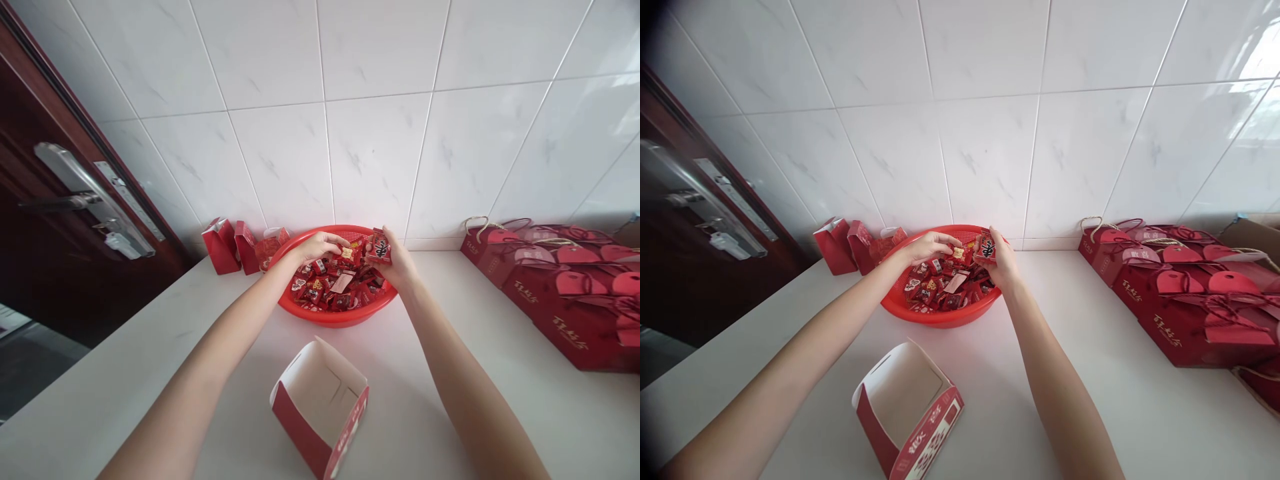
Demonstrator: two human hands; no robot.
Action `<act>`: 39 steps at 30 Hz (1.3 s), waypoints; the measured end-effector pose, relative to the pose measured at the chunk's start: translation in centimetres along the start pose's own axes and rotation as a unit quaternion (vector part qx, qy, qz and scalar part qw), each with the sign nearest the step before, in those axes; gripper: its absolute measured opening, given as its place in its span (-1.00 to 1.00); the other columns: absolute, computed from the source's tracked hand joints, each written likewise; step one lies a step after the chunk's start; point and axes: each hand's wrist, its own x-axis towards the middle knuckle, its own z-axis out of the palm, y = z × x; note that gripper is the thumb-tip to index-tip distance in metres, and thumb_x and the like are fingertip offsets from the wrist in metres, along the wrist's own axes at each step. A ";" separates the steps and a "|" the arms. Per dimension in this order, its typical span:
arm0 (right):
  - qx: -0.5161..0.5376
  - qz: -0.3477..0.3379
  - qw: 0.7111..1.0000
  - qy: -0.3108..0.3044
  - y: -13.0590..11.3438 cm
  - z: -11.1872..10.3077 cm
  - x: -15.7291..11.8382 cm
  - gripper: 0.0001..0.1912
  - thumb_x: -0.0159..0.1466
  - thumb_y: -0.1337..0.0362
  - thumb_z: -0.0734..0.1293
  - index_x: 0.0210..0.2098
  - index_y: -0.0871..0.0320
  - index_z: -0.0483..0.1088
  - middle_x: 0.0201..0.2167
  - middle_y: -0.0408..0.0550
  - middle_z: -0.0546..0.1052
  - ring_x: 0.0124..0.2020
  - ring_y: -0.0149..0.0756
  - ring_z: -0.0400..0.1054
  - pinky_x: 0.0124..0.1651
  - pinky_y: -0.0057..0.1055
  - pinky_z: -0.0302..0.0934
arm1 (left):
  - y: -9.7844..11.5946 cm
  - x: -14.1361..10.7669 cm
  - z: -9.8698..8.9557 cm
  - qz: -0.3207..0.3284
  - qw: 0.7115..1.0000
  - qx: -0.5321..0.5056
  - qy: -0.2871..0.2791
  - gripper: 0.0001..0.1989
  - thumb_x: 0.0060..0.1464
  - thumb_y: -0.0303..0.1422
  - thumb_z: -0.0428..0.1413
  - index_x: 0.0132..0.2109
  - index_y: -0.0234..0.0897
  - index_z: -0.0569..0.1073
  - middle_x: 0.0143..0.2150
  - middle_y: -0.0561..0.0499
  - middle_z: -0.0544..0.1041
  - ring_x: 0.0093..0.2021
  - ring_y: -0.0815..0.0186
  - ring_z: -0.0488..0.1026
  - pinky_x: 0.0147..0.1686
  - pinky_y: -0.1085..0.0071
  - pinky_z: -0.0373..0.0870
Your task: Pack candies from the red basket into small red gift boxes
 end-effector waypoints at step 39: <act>-0.089 0.009 0.995 0.035 0.4 0.2 -0.2 -0.81 0.29 0.15 0.45 -0.38 0.09 0.47 -0.48 -0.11 0.58 -0.52 -0.26 0.53 -0.55 -0.40 0.50 | -1.5 0.2 -1.5 -0.116 0.888 0.426 -0.127 -0.70 -0.42 -0.48 0.29 -0.38 -0.17 0.66 -0.48 0.09 0.57 -0.44 0.26 0.41 -0.44 0.43 0.24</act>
